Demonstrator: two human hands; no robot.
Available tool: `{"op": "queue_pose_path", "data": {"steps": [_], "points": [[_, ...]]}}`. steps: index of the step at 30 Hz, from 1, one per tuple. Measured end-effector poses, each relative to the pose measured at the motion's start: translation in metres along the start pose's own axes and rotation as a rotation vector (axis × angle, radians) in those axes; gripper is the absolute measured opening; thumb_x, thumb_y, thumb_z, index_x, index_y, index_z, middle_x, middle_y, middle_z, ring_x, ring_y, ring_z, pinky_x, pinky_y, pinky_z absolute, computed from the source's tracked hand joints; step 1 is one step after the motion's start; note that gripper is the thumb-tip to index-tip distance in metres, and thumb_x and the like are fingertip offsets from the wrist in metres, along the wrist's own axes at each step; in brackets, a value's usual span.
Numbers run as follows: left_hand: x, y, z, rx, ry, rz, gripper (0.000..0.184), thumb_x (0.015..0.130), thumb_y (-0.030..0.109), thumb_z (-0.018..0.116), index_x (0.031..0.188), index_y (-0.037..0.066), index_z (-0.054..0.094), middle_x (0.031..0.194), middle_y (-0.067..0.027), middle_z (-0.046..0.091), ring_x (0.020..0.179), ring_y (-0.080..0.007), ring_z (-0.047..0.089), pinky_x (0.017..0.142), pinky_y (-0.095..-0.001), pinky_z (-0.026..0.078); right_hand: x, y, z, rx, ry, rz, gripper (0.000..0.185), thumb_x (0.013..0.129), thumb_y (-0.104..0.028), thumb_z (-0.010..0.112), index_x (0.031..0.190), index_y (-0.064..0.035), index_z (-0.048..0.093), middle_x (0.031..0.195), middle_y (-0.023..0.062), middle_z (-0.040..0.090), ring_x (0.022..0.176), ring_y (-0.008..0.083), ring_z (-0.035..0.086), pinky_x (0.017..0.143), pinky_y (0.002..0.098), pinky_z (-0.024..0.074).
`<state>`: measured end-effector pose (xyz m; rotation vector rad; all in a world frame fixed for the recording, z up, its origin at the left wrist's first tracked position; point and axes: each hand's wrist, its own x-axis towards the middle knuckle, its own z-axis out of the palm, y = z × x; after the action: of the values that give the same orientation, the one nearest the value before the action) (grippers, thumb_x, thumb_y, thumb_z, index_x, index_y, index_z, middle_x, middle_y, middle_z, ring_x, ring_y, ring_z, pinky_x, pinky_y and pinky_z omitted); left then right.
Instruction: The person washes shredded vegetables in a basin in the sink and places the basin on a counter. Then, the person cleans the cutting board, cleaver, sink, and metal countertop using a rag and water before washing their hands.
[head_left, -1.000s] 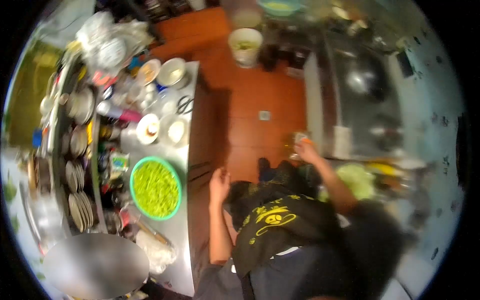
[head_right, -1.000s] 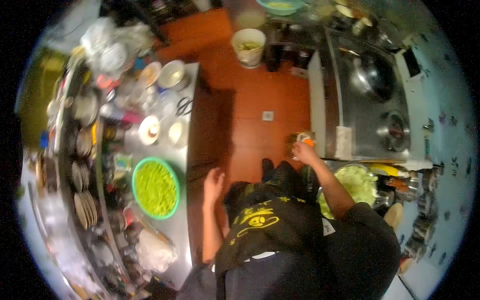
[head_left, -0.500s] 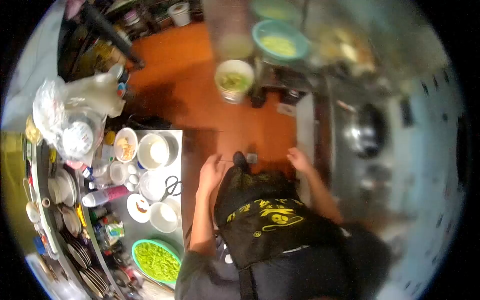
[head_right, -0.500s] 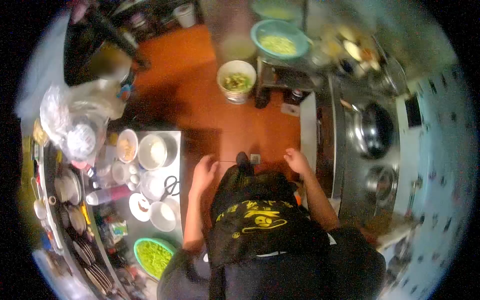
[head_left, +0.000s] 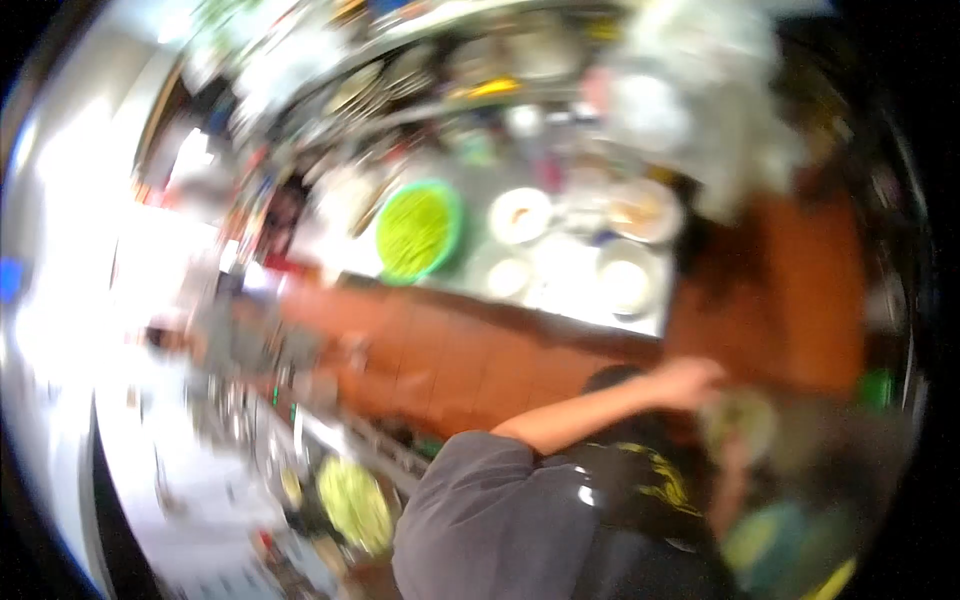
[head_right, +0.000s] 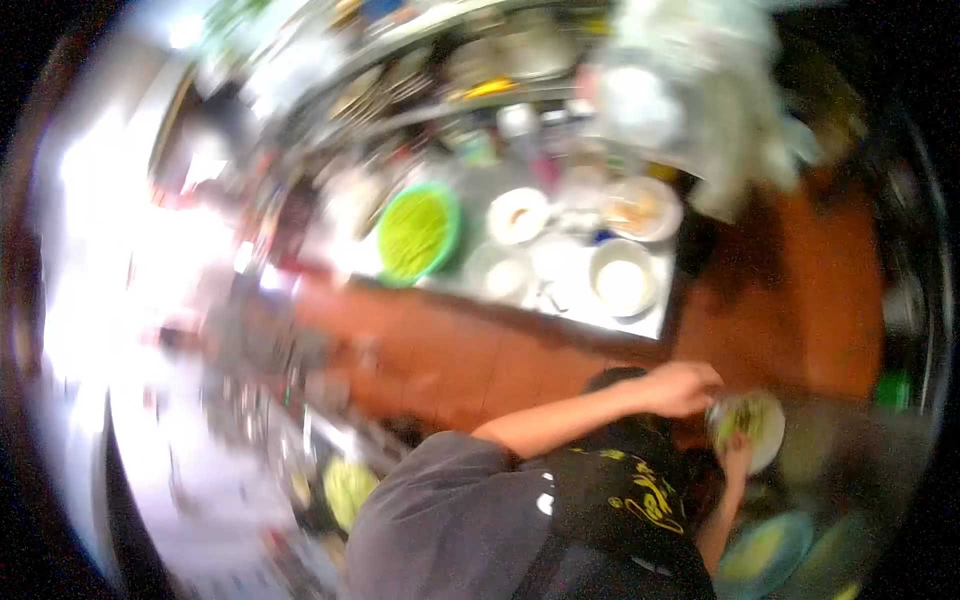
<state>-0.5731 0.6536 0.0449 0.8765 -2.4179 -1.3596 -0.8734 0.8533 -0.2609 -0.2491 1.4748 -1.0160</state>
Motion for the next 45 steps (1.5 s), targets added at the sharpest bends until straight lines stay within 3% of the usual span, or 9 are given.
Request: {"op": "queue_pose_path", "data": {"steps": [5, 14, 15, 18, 27, 29, 30, 35, 45], "points": [[0.027, 0.011, -0.002, -0.196, 0.357, -0.070, 0.033, 0.086, 0.021, 0.064, 0.110, -0.001, 0.061, 0.103, -0.0184, 0.064, 0.094, -0.0348, 0.063, 0.083, -0.0419, 0.050, 0.103, -0.164, -0.052, -1.228, 0.047, -0.466, 0.026, 0.096, -0.010, 0.052, 0.120, -0.0007, 0.055, 0.090, 0.0071, 0.058, 0.077, 0.0176, 0.054, 0.069, 0.0250, 0.0455], [0.211, -0.011, -0.017, -0.388, 0.345, -0.208, 0.023, 0.092, 0.015, 0.059, 0.109, 0.000, 0.063, 0.100, -0.0149, 0.069, 0.088, -0.0219, 0.066, 0.078, -0.0333, 0.053, 0.237, -0.311, -0.027, -0.988, -0.204, -0.604, 0.032, 0.093, -0.017, 0.063, 0.121, -0.0021, 0.059, 0.112, 0.0128, 0.066, 0.101, 0.0210, 0.062, 0.091, 0.0327, 0.0495], [0.248, -0.018, -0.008, -0.438, 0.331, -0.186, 0.022, 0.094, 0.016, 0.059, 0.110, 0.001, 0.064, 0.103, -0.0135, 0.069, 0.093, -0.0210, 0.066, 0.082, -0.0324, 0.053, 0.299, -0.267, -0.084, -0.394, -0.346, -0.304, 0.030, 0.093, -0.014, 0.061, 0.121, -0.0021, 0.060, 0.110, 0.0121, 0.067, 0.099, 0.0211, 0.064, 0.088, 0.0328, 0.0507], [0.350, 0.004, -0.024, -0.460, 0.172, -0.222, 0.022, 0.094, 0.016, 0.062, 0.111, 0.002, 0.065, 0.104, -0.0101, 0.068, 0.095, -0.0169, 0.064, 0.084, -0.0307, 0.051, 0.214, -0.327, -0.065, -1.273, 0.088, -0.458, 0.047, 0.092, -0.043, 0.059, 0.122, -0.0066, 0.062, 0.118, 0.0161, 0.064, 0.110, 0.0338, 0.059, 0.092, 0.0456, 0.0482], [0.605, 0.041, 0.019, -0.567, -0.236, -0.188, 0.018, 0.095, 0.012, 0.060, 0.108, -0.001, 0.062, 0.106, -0.0113, 0.066, 0.099, -0.0209, 0.064, 0.090, -0.0339, 0.051, 0.211, -0.377, -0.240, -0.713, 0.700, -0.102, 0.034, 0.091, -0.036, 0.055, 0.093, -0.0054, 0.072, 0.085, 0.0198, 0.068, 0.075, 0.0375, 0.065, 0.069, 0.0449, 0.0527], [0.598, 0.090, -0.016, -0.508, -0.292, -0.131, 0.021, 0.095, 0.011, 0.061, 0.112, -0.002, 0.062, 0.108, -0.0111, 0.066, 0.100, -0.0188, 0.063, 0.092, -0.0320, 0.049, 0.156, -0.390, -0.240, -0.657, 0.821, -0.351, 0.027, 0.078, -0.031, 0.070, 0.087, -0.0056, 0.072, 0.082, 0.0163, 0.069, 0.072, 0.0331, 0.066, 0.066, 0.0418, 0.0526], [0.563, 0.157, -0.018, -0.376, -0.367, -0.191, 0.023, 0.095, 0.013, 0.062, 0.112, -0.001, 0.062, 0.109, -0.0110, 0.066, 0.100, -0.0178, 0.063, 0.091, -0.0305, 0.048, 0.016, -0.457, -0.210, -0.541, 0.613, 0.035, 0.033, 0.080, -0.024, 0.067, 0.101, -0.0001, 0.065, 0.097, 0.0171, 0.069, 0.091, 0.0360, 0.064, 0.079, 0.0442, 0.0508], [0.744, 0.150, 0.052, -0.156, -0.422, -0.237, 0.023, 0.095, 0.015, 0.061, 0.112, -0.001, 0.062, 0.106, -0.0100, 0.066, 0.100, -0.0173, 0.062, 0.090, -0.0293, 0.047, 0.169, -0.340, -0.350, -0.307, 0.646, 0.170, 0.039, 0.085, -0.037, 0.062, 0.100, -0.0025, 0.069, 0.099, 0.0215, 0.068, 0.092, 0.0390, 0.065, 0.079, 0.0464, 0.0517], [1.010, 0.212, 0.095, -0.377, -0.418, -0.275, 0.025, 0.096, 0.014, 0.059, 0.116, -0.003, 0.057, 0.107, -0.0110, 0.064, 0.099, -0.0171, 0.061, 0.092, -0.0302, 0.047, 0.308, -0.596, -0.542, -0.448, 0.772, -0.006, 0.042, 0.091, -0.033, 0.056, 0.122, -0.0052, 0.059, 0.117, 0.0191, 0.064, 0.105, 0.0359, 0.061, 0.092, 0.0414, 0.0486]]}}
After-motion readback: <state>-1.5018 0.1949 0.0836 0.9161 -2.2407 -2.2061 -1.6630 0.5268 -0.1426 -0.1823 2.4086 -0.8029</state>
